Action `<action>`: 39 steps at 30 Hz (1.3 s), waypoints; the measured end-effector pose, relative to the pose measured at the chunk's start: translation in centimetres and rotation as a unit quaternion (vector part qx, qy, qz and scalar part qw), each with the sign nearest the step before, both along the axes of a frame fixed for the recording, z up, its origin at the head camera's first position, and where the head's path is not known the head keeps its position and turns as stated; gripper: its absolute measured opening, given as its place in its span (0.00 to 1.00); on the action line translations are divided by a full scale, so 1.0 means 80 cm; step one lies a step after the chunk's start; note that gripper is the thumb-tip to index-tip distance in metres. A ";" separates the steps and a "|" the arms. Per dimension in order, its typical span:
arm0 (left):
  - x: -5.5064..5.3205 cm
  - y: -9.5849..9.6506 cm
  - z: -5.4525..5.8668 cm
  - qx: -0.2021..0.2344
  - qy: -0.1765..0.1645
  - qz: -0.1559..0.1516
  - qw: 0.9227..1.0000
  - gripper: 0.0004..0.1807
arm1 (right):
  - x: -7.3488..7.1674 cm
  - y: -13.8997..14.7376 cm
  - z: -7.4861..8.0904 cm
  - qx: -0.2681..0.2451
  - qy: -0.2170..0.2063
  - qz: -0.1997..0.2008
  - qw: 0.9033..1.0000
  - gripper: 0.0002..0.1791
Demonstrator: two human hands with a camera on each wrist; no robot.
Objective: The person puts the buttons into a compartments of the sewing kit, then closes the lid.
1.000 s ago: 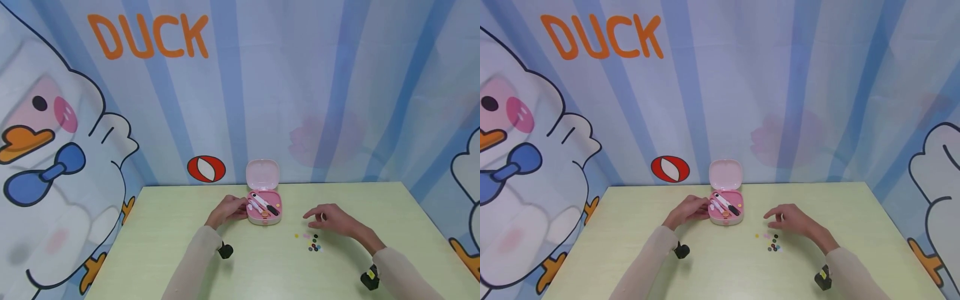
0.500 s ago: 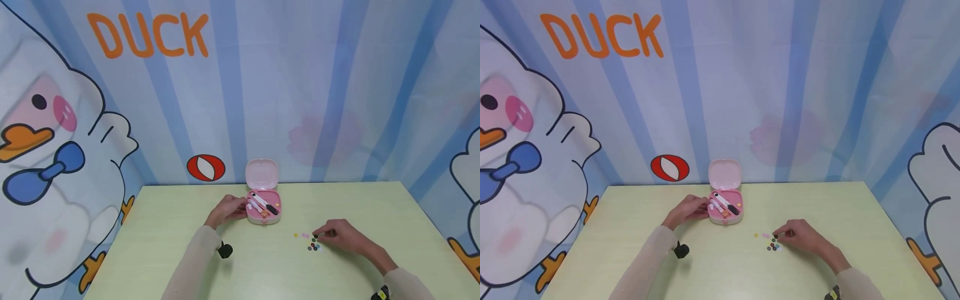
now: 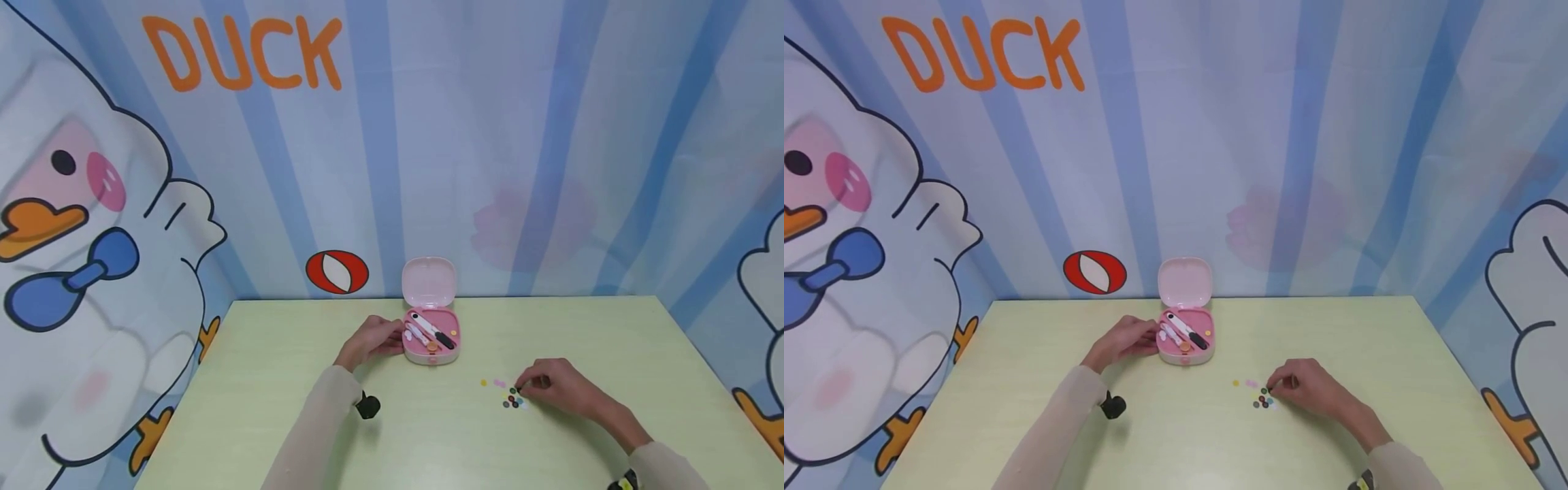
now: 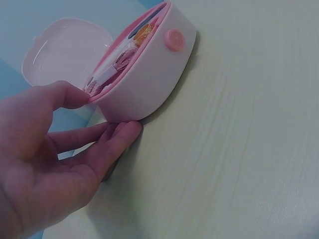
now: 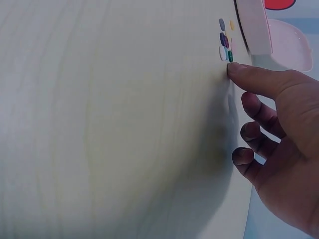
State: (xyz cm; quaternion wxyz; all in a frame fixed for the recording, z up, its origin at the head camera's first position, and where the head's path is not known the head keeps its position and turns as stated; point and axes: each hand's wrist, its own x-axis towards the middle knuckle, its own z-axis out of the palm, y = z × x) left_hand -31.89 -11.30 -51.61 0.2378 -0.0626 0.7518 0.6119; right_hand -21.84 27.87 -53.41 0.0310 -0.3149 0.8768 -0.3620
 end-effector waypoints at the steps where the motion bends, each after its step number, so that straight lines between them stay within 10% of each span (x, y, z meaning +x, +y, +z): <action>1: 0.000 -0.001 0.000 0.001 -0.001 0.000 1.000 0.20 | -0.001 0.000 0.000 0.001 0.001 0.000 1.000 0.07; 39: 0.001 0.000 0.000 0.006 0.000 0.001 1.000 0.18 | -0.078 -0.059 0.059 0.051 -0.029 0.017 0.998 0.03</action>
